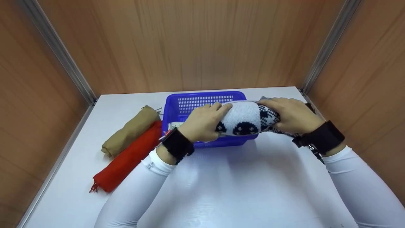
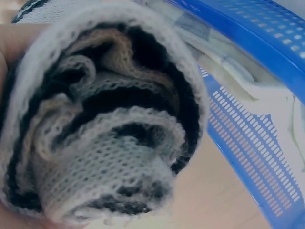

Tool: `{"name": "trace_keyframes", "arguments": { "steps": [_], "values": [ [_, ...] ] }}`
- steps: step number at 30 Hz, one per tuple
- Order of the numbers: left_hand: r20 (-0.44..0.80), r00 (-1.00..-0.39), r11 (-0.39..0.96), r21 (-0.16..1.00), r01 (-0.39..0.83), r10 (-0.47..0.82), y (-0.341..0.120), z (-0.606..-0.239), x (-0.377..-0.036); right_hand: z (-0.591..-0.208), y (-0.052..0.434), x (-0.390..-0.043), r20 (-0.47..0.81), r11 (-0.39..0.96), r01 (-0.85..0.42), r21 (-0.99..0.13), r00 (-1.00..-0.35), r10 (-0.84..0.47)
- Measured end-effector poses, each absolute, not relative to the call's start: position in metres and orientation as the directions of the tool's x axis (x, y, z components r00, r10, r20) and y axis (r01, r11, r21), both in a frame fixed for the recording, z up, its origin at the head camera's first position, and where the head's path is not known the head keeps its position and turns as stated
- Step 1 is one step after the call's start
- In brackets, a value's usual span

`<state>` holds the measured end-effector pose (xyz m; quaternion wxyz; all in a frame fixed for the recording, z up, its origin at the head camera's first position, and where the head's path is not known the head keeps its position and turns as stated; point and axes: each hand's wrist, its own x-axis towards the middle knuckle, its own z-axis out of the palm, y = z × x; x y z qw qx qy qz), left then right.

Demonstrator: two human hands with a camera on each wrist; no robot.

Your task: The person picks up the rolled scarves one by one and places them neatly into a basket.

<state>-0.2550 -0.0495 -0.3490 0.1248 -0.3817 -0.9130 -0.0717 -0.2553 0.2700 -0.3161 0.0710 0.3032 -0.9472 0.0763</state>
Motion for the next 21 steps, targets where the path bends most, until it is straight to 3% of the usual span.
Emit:
{"name": "trace_keyframes", "arguments": {
  "steps": [21],
  "values": [
    [0.310,-0.675,0.710,-0.002,0.704,0.670,-0.072,-0.348,-0.261,-0.320,0.249,-0.266,0.232,0.790,-0.612,-0.047,-0.775,-0.587]
  ]
}}
